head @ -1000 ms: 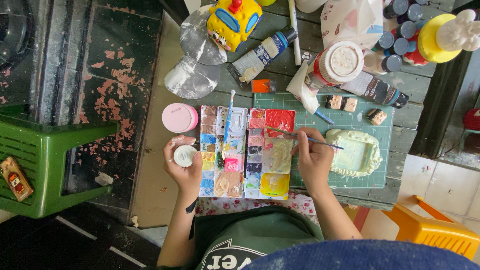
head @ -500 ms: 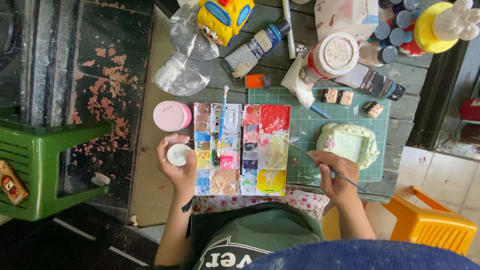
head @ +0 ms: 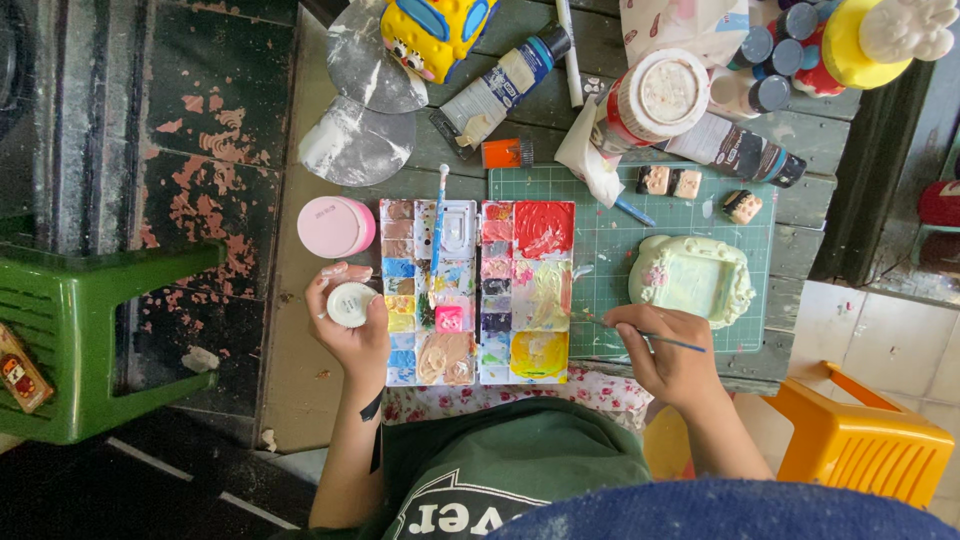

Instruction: The person mixes pink and white paint on a palette using a brush, then applies the mixed paint to a small pink ceramic piece. The person holds the piece in the left hand and paints with the right hand, repeatedly dipping the brush into the palette to reload paint.

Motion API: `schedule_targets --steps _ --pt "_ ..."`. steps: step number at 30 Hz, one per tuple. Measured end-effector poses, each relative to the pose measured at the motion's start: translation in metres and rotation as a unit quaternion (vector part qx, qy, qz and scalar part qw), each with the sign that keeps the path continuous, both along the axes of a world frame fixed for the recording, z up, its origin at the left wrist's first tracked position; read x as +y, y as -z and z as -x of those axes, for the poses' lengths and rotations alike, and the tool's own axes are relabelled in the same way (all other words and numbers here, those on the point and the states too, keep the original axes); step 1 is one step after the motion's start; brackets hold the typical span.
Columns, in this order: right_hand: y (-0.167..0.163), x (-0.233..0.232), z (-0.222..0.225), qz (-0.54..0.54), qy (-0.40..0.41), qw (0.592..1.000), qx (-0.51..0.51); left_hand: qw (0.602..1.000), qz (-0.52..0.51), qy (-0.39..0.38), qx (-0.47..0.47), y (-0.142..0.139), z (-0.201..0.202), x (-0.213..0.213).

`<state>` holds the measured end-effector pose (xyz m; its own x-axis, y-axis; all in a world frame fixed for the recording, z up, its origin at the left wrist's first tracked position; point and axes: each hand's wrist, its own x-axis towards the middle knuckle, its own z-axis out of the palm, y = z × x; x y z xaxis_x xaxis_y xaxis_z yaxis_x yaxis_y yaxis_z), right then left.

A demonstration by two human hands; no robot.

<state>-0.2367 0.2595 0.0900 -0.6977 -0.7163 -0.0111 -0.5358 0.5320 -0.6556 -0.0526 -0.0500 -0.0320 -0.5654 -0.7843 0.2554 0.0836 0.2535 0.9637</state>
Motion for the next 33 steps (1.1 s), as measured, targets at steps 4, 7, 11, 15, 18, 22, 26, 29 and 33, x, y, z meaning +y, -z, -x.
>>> schedule_targets --steps 4,7,11,15,18,22,26,29,33 --pt "0.020 0.008 -0.003 0.034 0.105 0.980 -0.166 1.000 -0.008 -0.003 -0.002 -0.001 0.000 0.001" --pt "0.034 0.011 0.000 0.159 0.159 0.926 -0.303 1.000 0.000 -0.004 -0.005 -0.001 0.000 0.001" --pt "0.037 0.013 0.003 0.229 0.234 0.868 -0.373 1.000 0.014 -0.006 -0.013 -0.001 0.000 0.001" --pt "0.037 -0.004 0.006 0.269 0.236 0.864 -0.355 1.000 -0.002 -0.005 -0.003 0.001 0.000 0.001" --pt "0.045 -0.034 0.012 0.293 0.236 0.865 -0.333 1.000 0.000 -0.007 0.000 0.003 0.000 0.001" --pt "0.057 -0.070 0.018 0.292 0.247 0.857 -0.345 1.000 -0.007 -0.009 -0.009 0.003 -0.001 0.001" --pt "0.060 -0.086 0.016 0.252 0.215 0.895 -0.298 1.000 -0.016 -0.004 -0.005 0.001 -0.001 0.002" --pt "0.058 -0.086 0.017 0.176 0.208 0.927 -0.256 1.000 -0.018 -0.006 -0.011 0.000 -0.001 0.003" --pt "0.050 -0.081 0.016 0.201 0.144 0.948 -0.199 1.000 -0.009 -0.008 -0.006 0.001 0.000 0.002"
